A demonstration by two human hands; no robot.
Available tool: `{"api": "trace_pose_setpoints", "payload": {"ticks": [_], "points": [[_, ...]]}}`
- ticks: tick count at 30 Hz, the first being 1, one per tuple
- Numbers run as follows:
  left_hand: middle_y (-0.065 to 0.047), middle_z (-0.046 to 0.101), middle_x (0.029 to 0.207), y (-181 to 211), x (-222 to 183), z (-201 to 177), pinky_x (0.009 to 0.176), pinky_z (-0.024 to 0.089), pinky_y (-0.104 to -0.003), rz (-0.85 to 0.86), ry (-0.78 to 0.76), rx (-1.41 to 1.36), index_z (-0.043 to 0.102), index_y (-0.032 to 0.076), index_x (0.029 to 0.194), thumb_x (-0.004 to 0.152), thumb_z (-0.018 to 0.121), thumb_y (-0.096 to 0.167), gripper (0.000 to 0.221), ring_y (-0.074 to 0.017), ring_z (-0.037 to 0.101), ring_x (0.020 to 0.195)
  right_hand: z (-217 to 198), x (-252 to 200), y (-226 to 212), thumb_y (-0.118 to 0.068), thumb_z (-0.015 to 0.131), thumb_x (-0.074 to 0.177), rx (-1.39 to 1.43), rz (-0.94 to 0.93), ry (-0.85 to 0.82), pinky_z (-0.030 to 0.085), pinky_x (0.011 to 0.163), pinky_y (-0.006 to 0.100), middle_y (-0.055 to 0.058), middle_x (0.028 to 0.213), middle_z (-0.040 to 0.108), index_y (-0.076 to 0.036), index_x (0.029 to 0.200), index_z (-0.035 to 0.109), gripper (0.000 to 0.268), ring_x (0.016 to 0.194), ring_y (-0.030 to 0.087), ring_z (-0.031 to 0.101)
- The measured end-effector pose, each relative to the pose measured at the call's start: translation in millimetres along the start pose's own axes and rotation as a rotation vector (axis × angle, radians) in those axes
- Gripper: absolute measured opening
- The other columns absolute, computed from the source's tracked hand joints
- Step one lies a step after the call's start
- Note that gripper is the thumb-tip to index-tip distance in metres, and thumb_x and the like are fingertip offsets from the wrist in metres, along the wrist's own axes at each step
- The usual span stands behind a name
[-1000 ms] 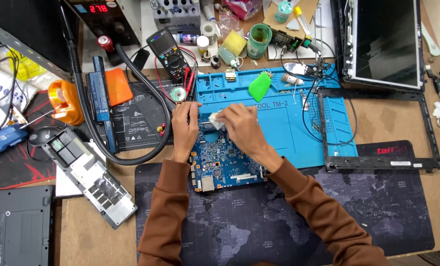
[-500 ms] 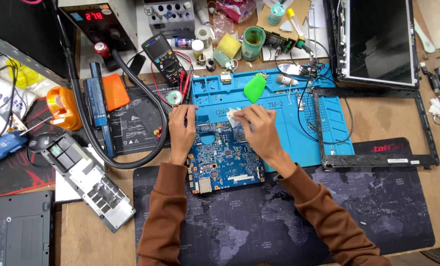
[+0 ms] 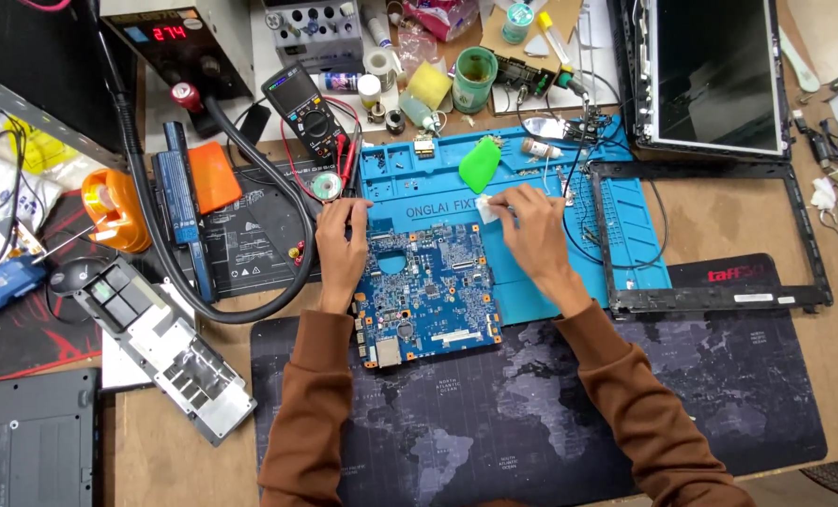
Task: Repairing a laptop motherboard by applying flux, using a heat gun, and cleaning components
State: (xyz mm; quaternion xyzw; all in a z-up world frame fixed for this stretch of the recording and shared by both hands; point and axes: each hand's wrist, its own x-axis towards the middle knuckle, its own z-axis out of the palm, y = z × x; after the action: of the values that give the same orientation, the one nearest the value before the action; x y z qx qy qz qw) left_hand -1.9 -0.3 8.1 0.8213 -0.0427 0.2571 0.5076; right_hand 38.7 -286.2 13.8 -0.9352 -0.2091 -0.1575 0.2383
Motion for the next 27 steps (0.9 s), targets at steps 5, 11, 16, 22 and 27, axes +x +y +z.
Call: {"api": "trace_pose_setpoints", "payload": {"ticks": [5, 11, 16, 22, 27], "points": [[-0.006, 0.058, 0.075, 0, 8, 2, 0.078, 0.039, -0.033, -0.027, 0.049, -0.034, 0.068, 0.012, 0.101, 0.115, 0.043, 0.027, 0.033, -0.0172, 0.051, 0.07, 2, 3, -1, -0.018, 0.07, 0.101, 0.057, 0.035, -0.018, 0.042, 0.083, 0.034, -0.004, 0.087, 0.065, -0.019, 0.102, 0.07, 0.002, 0.08, 0.016, 0.065], [-0.003, 0.058, 0.074, -9, 10, 2, 0.078, 0.039, -0.029, -0.019, 0.012, 0.003, 0.069, 0.014, 0.1, 0.114, 0.044, 0.028, 0.032, -0.0143, 0.052, 0.067, 13, 7, 1, -0.016, 0.07, 0.101, 0.023, 0.038, -0.047, 0.044, 0.086, 0.036, -0.004, 0.088, 0.063, -0.018, 0.104, 0.07, 0.004, 0.085, 0.018, 0.067], [-0.004, 0.062, 0.078, -8, 12, 2, 0.081, 0.04, -0.03, -0.049, 0.003, -0.027, 0.07, 0.014, 0.102, 0.115, 0.044, 0.027, 0.031, -0.0151, 0.055, 0.069, 6, 18, 0, -0.013, 0.068, 0.103, -0.058, 0.033, -0.052, 0.043, 0.087, 0.037, -0.003, 0.089, 0.06, -0.017, 0.105, 0.07, 0.005, 0.086, 0.016, 0.066], [-0.008, 0.067, 0.076, -12, 21, 7, 0.08, 0.044, -0.035, -0.166, 0.041, -0.091, 0.071, 0.012, 0.099, 0.112, 0.05, 0.025, 0.028, -0.0195, 0.058, 0.066, -11, 78, -16, -0.023, 0.068, 0.103, 0.053, 0.004, -0.082, 0.044, 0.088, 0.041, -0.001, 0.092, 0.061, -0.017, 0.105, 0.072, 0.007, 0.088, 0.018, 0.067], [-0.01, 0.069, 0.076, -16, 22, 10, 0.068, 0.052, -0.032, -0.228, 0.108, -0.144, 0.072, 0.01, 0.098, 0.113, 0.046, 0.025, 0.034, -0.0206, 0.065, 0.064, 25, 164, -18, -0.023, 0.079, 0.096, 0.31, -0.175, 0.15, 0.054, 0.077, 0.038, 0.005, 0.089, 0.068, -0.013, 0.106, 0.072, 0.016, 0.08, 0.024, 0.072]]}}
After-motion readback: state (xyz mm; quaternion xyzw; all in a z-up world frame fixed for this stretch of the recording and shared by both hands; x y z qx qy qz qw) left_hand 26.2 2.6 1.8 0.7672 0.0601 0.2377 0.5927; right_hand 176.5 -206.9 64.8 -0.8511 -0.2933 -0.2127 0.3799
